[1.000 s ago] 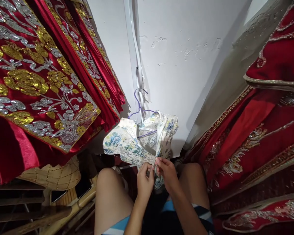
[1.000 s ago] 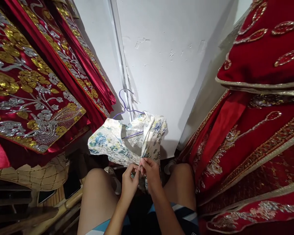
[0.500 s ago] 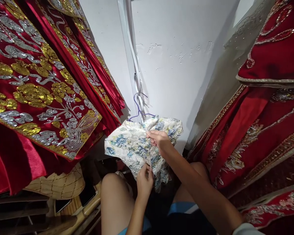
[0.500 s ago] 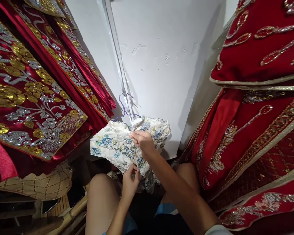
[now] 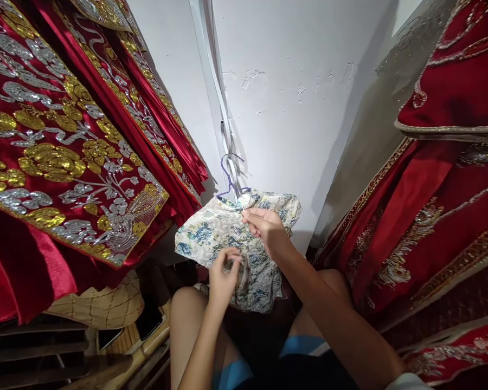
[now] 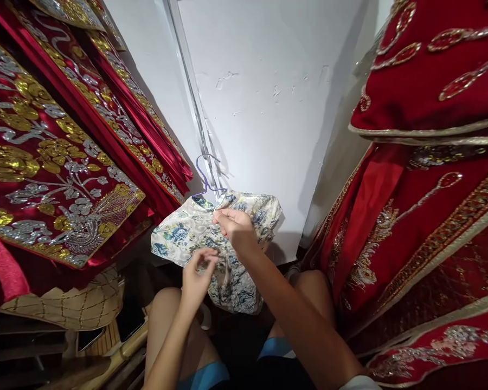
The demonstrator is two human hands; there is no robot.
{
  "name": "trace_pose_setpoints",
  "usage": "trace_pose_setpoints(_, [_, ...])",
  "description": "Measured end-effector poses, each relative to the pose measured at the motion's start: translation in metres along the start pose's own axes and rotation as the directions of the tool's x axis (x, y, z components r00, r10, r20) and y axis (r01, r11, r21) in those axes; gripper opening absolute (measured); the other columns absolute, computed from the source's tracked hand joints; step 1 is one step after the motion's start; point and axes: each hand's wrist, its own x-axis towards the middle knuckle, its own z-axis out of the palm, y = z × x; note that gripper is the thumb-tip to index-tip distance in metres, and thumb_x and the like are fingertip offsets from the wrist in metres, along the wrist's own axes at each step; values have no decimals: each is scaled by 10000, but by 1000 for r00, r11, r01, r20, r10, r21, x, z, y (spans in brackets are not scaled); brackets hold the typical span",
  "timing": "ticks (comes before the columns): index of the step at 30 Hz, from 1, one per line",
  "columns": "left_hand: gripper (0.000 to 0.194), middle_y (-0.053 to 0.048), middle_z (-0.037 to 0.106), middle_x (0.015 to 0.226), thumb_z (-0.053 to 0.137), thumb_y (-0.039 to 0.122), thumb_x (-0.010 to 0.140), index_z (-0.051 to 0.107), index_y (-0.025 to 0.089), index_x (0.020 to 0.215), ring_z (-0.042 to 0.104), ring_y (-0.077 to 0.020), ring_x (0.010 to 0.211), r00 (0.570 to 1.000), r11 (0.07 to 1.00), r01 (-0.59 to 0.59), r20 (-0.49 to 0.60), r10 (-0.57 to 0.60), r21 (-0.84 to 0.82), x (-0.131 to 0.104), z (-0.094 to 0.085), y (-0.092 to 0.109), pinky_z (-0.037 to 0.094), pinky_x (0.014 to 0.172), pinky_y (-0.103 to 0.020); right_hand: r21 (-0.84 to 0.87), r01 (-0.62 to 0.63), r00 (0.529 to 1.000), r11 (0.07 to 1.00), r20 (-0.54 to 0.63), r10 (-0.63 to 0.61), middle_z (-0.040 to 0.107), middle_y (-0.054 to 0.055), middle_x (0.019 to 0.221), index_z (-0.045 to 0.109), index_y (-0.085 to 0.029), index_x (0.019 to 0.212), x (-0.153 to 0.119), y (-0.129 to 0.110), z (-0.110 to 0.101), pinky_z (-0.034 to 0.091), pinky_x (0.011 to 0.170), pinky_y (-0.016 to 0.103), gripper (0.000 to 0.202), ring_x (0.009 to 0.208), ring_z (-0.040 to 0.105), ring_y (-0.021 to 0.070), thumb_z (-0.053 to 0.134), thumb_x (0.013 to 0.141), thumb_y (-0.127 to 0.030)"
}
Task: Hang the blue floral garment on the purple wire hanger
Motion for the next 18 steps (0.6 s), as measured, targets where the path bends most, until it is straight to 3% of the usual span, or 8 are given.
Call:
trace_pose_setpoints(3, [308, -68, 691, 1031, 584, 293, 928, 620, 202, 1220, 653, -184, 943, 965, 980, -197, -172, 198, 21, 38, -12, 46, 504, 890, -320, -65, 52, 998, 997, -18, -54, 603, -6, 692, 665, -161, 786, -5, 4, 0, 255, 439, 228, 279, 494, 359, 72, 713, 740, -432])
trace_pose_setpoints(5, [327, -67, 688, 1029, 569, 301, 947, 623, 206, 1255, 643, -171, 897, 941, 946, -299, -126, 314, 126, 59, -17, 70, 508, 842, -309, -124, 124, 991, 984, -30, -129, 595, -8, 687, 664, -169, 798, -8, 6, 1, 277, 456, 229, 253, 509, 376, 83, 670, 780, -420])
trace_pose_setpoints(8, [196, -50, 688, 946, 553, 297, 959, 688, 191, 1053, 627, -163, 830, 906, 879, -406, -19, 424, 249, 77, -17, 90, 493, 767, -289, -209, 207, 974, 956, -51, -222, 604, 0, 708, 650, -177, 810, -9, 10, 2, 334, 493, 232, 235, 543, 425, 103, 623, 821, -410])
trace_pose_setpoints(11, [170, -35, 685, 883, 541, 280, 964, 670, 179, 918, 625, -169, 841, 878, 832, -438, -35, 476, 341, 77, -16, 97, 470, 799, -300, -263, 228, 968, 938, -48, -248, 617, 15, 723, 634, -188, 819, -6, 24, 0, 399, 554, 246, 226, 626, 515, 143, 581, 845, -406])
trace_pose_setpoints(13, [170, -30, 683, 890, 542, 288, 964, 660, 176, 918, 627, -169, 863, 881, 857, -388, -135, 453, 341, 74, -20, 95, 466, 824, -302, -304, 228, 966, 925, -48, -254, 619, 19, 730, 631, -191, 825, -4, 41, -5, 420, 599, 259, 209, 676, 549, 163, 561, 846, -386])
trace_pose_setpoints(15, [167, -23, 671, 905, 570, 314, 948, 653, 170, 939, 619, -160, 874, 873, 922, -293, -322, 367, 254, 75, -31, 86, 470, 830, -291, -346, 201, 969, 916, -64, -237, 603, 14, 711, 620, -190, 792, -6, 61, -11, 414, 612, 268, 201, 662, 538, 165, 549, 839, -372])
trace_pose_setpoints(16, [160, -17, 664, 914, 603, 317, 927, 649, 166, 953, 610, -153, 875, 854, 959, -240, -438, 282, 151, 78, -40, 78, 472, 834, -284, -359, 180, 972, 916, -77, -222, 594, 12, 703, 609, -190, 765, -8, 71, -15, 409, 618, 272, 202, 656, 532, 164, 547, 835, -369])
trace_pose_setpoints(18, [156, -2, 640, 912, 656, 291, 887, 630, 156, 959, 581, -135, 863, 773, 979, -163, -632, 49, -124, 84, -62, 56, 471, 847, -276, -360, 137, 975, 923, -116, -190, 592, 15, 700, 588, -189, 727, -17, 90, -23, 409, 644, 279, 209, 675, 538, 170, 555, 827, -370])
